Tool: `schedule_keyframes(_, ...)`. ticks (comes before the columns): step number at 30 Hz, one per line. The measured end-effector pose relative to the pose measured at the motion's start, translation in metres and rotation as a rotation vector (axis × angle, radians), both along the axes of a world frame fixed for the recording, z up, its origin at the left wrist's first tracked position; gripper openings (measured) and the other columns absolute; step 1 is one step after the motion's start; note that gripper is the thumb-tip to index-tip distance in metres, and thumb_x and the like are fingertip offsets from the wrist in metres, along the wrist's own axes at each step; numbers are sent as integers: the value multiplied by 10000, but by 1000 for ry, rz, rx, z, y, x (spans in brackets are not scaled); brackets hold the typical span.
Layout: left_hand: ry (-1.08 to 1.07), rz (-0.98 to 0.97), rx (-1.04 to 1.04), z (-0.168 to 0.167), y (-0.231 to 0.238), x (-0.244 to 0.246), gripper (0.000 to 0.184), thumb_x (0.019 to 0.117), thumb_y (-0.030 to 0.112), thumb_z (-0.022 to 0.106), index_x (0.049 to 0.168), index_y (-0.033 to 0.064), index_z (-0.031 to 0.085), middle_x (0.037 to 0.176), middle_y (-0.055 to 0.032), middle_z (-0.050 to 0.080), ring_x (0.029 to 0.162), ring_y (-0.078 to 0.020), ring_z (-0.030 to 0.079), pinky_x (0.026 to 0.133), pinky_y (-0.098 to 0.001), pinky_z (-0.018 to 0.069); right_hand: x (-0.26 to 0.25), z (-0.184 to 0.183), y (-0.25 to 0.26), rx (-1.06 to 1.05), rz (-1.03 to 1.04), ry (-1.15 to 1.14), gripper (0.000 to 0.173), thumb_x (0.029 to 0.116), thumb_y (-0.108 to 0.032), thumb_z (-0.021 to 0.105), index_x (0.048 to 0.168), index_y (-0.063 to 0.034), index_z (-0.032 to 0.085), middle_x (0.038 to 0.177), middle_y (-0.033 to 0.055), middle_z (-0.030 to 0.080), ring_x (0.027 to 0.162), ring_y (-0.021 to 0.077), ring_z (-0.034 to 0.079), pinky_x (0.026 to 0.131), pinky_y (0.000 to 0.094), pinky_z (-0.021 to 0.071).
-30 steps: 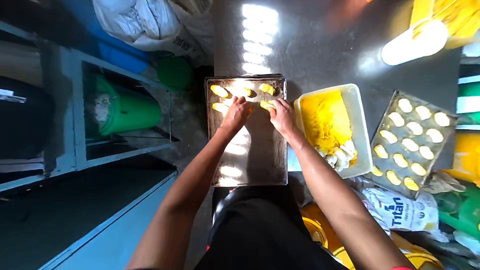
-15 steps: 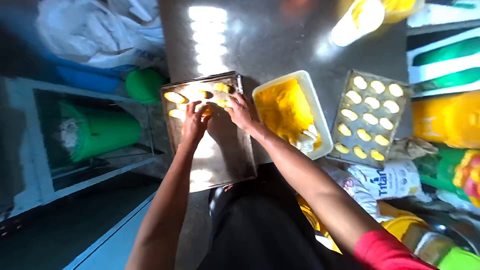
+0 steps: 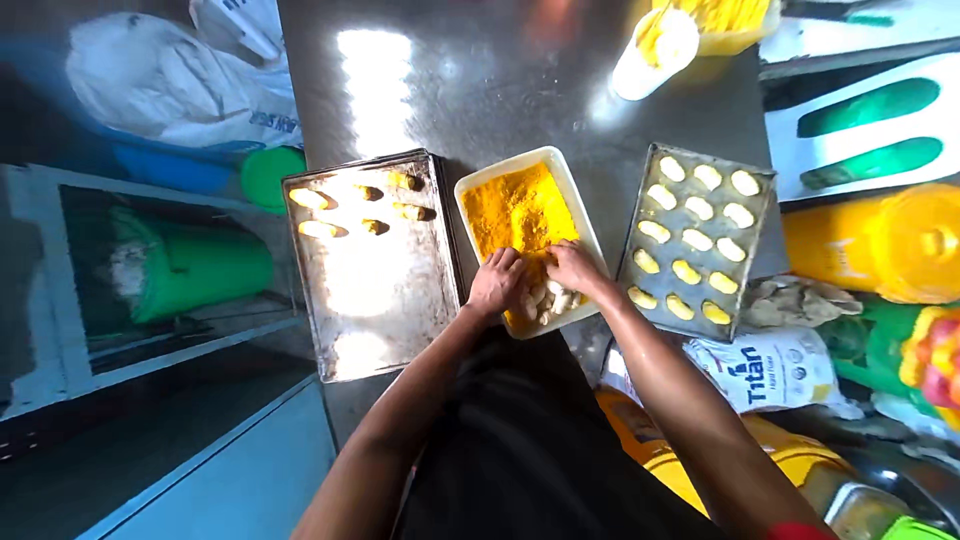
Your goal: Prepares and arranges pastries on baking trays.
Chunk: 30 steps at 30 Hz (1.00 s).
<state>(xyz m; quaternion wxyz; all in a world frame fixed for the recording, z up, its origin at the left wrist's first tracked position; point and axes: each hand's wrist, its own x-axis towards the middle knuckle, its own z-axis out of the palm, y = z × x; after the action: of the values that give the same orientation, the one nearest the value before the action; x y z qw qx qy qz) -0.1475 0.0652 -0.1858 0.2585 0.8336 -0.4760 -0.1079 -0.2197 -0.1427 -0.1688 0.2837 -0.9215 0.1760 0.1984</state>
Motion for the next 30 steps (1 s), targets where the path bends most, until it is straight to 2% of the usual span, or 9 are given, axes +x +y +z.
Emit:
schedule_keyframes(4,-48,13,-33,0,5,20,290,997,378,622,1080,125,736,1100,-70,693,1087,-257,645,948,-443,541,-2,2,-3,130,-29,-18,312,894,-222,727,1178,-95,706,1173,164,661,1029,342,672,858,592,563)
schedule_keyframes(8,20,-103,53,18,-11,15,314,919,355,718,1139,132,741,1211,-65,679,1194,-261,604,1017,-465,511,-1,3,-20,288,-179,-70,284,913,-198,729,1177,-97,706,1053,136,740,963,286,720,869,562,584)
schedule_keyframes(12,41,-308,205,18,-42,-15,318,986,199,605,1293,181,686,1396,-11,625,1351,-246,530,1060,-488,483,18,10,-25,352,-320,-174,419,949,-355,737,1223,-50,654,1084,184,704,959,308,695,864,540,571)
schedule_keyframes(15,83,-338,235,16,-57,-17,255,1000,94,539,1210,103,685,1281,-82,653,1259,-301,577,1001,-505,511,39,16,-28,353,-292,-184,371,955,-293,730,1258,-89,662,1143,187,696,992,336,689,868,564,566)
schedule_keyframes(19,340,-50,100,42,-54,1,269,994,226,642,1195,54,694,1282,-141,641,1225,-262,618,1065,-428,521,71,10,-32,289,-224,-326,337,977,-222,700,1274,-73,650,1149,212,695,998,372,695,868,585,567)
schedule_keyframes(23,283,434,80,58,-50,37,241,948,166,712,1130,22,647,1312,-197,576,1050,-321,679,872,-498,609,80,4,-24,111,-121,-490,357,982,-81,645,1331,-15,614,1342,229,610,1222,407,610,1023,568,515)
schedule_keyframes(26,241,511,356,28,-63,41,503,896,91,742,1354,6,552,1431,-250,507,1247,-422,584,992,-557,551,66,-17,-5,28,-39,-447,440,1010,-74,579,1449,-51,552,1547,184,479,1446,365,445,1184,530,402)
schedule_keyframes(28,304,496,413,9,-74,26,719,898,134,732,1524,-8,409,1564,-268,382,1439,-432,408,1145,-542,439,56,-36,11,84,-96,-453,448,1011,-15,510,1450,-86,567,1545,157,492,1454,327,445,1191,509,398)
schedule_keyframes(30,453,566,297,10,-77,9,727,917,156,707,1552,15,382,1564,-248,403,1425,-390,445,1142,-519,451,39,-33,23,253,-200,-431,400,1032,-18,473,1404,-74,610,1480,139,562,1394,283,518,1161,472,441)
